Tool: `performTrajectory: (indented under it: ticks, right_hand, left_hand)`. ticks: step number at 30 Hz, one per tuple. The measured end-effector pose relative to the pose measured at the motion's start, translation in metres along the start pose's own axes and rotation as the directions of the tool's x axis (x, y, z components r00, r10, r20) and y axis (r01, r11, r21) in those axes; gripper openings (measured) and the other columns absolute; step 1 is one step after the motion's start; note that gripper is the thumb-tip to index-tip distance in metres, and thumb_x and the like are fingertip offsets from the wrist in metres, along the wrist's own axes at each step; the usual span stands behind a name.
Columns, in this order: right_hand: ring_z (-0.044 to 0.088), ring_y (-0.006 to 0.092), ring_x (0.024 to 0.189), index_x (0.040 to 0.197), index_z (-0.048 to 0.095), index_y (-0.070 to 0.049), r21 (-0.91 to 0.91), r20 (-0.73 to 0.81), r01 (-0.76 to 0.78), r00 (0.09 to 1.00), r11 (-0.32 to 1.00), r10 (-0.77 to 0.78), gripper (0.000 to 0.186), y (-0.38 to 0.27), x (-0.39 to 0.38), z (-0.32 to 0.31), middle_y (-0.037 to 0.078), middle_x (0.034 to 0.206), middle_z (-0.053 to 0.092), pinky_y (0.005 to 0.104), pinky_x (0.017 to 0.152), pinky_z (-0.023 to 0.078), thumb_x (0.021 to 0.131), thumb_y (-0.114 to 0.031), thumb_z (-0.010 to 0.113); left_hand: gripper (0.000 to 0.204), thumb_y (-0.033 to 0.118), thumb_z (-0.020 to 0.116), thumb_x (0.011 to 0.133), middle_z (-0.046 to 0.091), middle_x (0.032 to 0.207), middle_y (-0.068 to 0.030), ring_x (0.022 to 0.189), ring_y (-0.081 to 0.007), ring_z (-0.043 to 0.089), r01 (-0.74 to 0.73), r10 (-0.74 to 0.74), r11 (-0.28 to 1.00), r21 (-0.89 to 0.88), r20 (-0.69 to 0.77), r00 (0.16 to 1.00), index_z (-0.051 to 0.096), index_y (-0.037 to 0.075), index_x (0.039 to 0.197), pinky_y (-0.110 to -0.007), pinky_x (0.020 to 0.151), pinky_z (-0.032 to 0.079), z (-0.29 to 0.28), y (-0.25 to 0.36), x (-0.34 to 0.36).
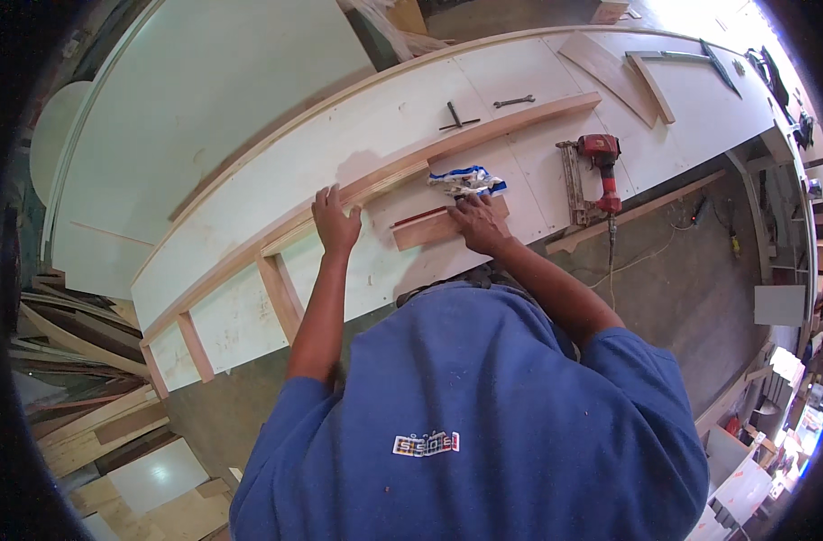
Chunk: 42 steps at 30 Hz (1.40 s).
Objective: The person fits wooden pieces onto a frame, applies glue to wooden blocks, and fastens the wooden components together using a nail gun.
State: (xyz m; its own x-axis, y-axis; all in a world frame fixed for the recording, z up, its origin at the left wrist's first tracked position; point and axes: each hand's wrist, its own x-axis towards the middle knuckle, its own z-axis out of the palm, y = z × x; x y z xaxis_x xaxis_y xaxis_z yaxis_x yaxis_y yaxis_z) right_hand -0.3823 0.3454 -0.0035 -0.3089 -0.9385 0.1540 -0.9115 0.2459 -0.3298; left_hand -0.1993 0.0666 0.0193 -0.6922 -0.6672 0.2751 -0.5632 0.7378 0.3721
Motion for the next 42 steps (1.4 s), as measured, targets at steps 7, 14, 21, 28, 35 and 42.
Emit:
performTrajectory:
  ticks: [7,14,21,28,35,42]
  right_hand:
    - [0.054,0.031,0.122,0.119,0.067,-0.01,0.086,0.151,-0.246,0.961,0.965,0.231,0.053,-0.013,-0.026,-0.075,0.008,0.121,0.065,0.0469,0.106,0.039,0.069,-0.018,0.083]
    - [0.064,0.0256,0.112,0.13,0.066,-0.008,0.613,0.262,-0.671,0.67,0.416,0.695,0.061,0.018,-0.08,-0.134,0.011,0.117,0.069,0.0417,0.098,0.051,0.074,-0.017,0.088]
    - [0.065,0.0222,0.111,0.135,0.066,-0.006,0.785,0.336,-0.376,0.926,0.492,0.171,0.064,0.025,-0.01,-0.121,0.01,0.125,0.07,0.0397,0.1,0.052,0.078,-0.023,0.089]
    - [0.063,0.0379,0.115,0.124,0.065,0.0,0.48,0.058,-0.08,0.997,0.874,0.059,0.057,0.066,0.053,-0.086,0.019,0.121,0.067,0.0481,0.101,0.049,0.081,-0.034,0.082]
    - [0.062,0.0395,0.116,0.111,0.066,0.0,0.066,0.099,0.018,0.995,0.998,-0.024,0.053,0.067,0.063,-0.004,0.021,0.12,0.067,0.0512,0.096,0.05,0.076,-0.035,0.084]
    - [0.066,0.0194,0.078,0.107,0.069,-0.001,0.867,0.288,-0.304,0.952,0.395,0.101,0.033,0.102,0.056,-0.035,0.007,0.09,0.07,0.0312,0.073,0.052,0.083,-0.021,0.077]
  left_hand:
    - [0.033,0.018,0.074,0.086,0.064,0.105,-0.0186,0.098,-0.0376,0.065,0.148,-0.154,0.925,-0.351,0.009,0.988,0.066,0.0,0.113,-0.046,0.084,0.053,0.011,0.037,-0.047]
    - [0.05,0.037,0.08,0.089,0.065,0.125,-0.0176,0.1,-0.0242,0.07,0.448,-0.005,0.511,-0.733,0.518,0.855,0.066,-0.001,0.12,-0.039,0.087,0.055,0.026,0.149,-0.023]
    - [0.05,0.036,0.086,0.085,0.072,0.094,-0.0083,0.086,-0.0167,0.068,0.39,-0.144,0.194,-0.9,0.367,0.919,0.065,-0.002,0.11,-0.032,0.076,0.056,0.003,0.228,-0.004]
    - [0.054,0.044,0.087,0.082,0.068,0.079,-0.0119,0.075,-0.0198,0.067,0.424,-0.511,0.587,-0.69,0.09,0.855,0.063,-0.001,0.098,-0.037,0.07,0.054,-0.062,0.206,-0.049]
    - [0.057,0.045,0.089,0.079,0.064,0.082,-0.0079,0.075,-0.0157,0.056,0.509,-0.669,0.566,-0.648,0.0,0.743,0.064,-0.001,0.102,-0.034,0.068,0.049,-0.11,0.207,-0.123]
    - [0.057,0.046,0.088,0.08,0.068,0.08,-0.0126,0.071,-0.0183,0.061,0.527,-0.663,0.531,-0.664,0.063,0.746,0.066,-0.003,0.099,-0.036,0.067,0.051,-0.109,0.188,-0.136]
